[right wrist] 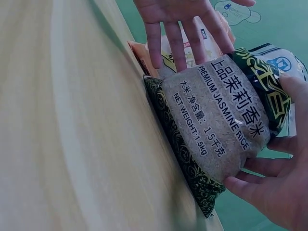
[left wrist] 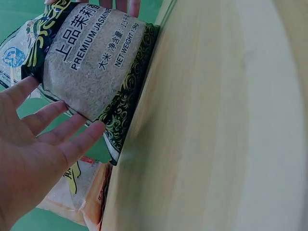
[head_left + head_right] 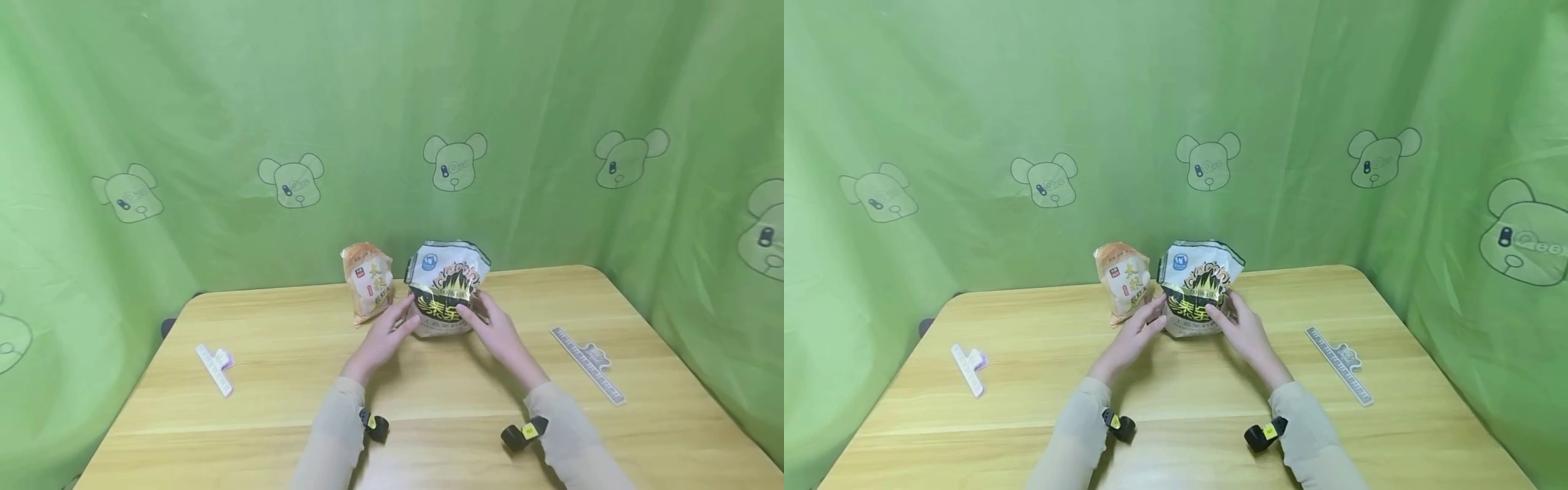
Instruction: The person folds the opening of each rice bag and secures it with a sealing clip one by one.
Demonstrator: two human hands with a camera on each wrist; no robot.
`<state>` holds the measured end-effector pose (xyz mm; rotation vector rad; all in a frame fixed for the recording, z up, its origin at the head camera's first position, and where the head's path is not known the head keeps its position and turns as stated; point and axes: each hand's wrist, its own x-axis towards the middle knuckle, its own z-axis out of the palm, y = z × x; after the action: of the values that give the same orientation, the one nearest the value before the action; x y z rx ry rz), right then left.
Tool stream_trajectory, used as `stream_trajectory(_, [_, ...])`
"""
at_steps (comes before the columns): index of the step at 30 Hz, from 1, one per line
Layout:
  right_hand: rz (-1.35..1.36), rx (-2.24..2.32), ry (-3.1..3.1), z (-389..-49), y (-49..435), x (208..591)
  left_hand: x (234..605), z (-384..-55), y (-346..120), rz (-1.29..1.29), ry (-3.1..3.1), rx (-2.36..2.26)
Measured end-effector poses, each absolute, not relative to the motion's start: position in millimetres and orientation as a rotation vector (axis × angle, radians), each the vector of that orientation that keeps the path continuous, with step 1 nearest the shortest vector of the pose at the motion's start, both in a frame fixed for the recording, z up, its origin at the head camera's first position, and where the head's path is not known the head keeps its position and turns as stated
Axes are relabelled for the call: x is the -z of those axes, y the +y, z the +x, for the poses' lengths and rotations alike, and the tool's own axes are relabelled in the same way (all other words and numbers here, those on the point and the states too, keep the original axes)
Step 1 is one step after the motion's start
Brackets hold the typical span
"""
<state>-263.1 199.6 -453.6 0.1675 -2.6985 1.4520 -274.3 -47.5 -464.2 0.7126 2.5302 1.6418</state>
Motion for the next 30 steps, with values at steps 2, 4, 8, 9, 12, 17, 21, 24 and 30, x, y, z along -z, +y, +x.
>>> stream_trajectory(2, [0.172,-1.454,-2.694,-260,201,455,463,-272,-48,0.743,2.533,-1.625])
stream_trajectory(4, [0.181,-1.461,-2.686,-257,202,455,462,-269,-48,0.773,2.535,-1.612])
stream_trajectory(8, [0.182,-1.472,-2.678,-249,204,455,462,-265,-48,0.792,2.540,-1.576])
stream_trajectory(9, [0.181,-1.474,-2.676,-247,204,455,462,-263,-48,0.797,2.544,-1.568])
stream_trajectory(12, [0.172,-1.470,-2.679,-242,206,455,461,-259,-48,0.814,2.546,-1.560])
stream_trajectory(17, [0.173,-1.439,-2.685,-234,208,456,458,-251,-49,0.856,2.548,-1.549])
stream_trajectory(21, [0.187,-1.424,-2.685,-228,212,456,457,-246,-48,0.858,2.543,-1.531])
stream_trajectory(24, [0.202,-1.424,-2.677,-224,215,457,458,-243,-48,0.852,2.539,-1.518])
stream_trajectory(30, [0.221,-1.436,-2.657,-215,220,458,456,-237,-47,0.888,2.536,-1.500])
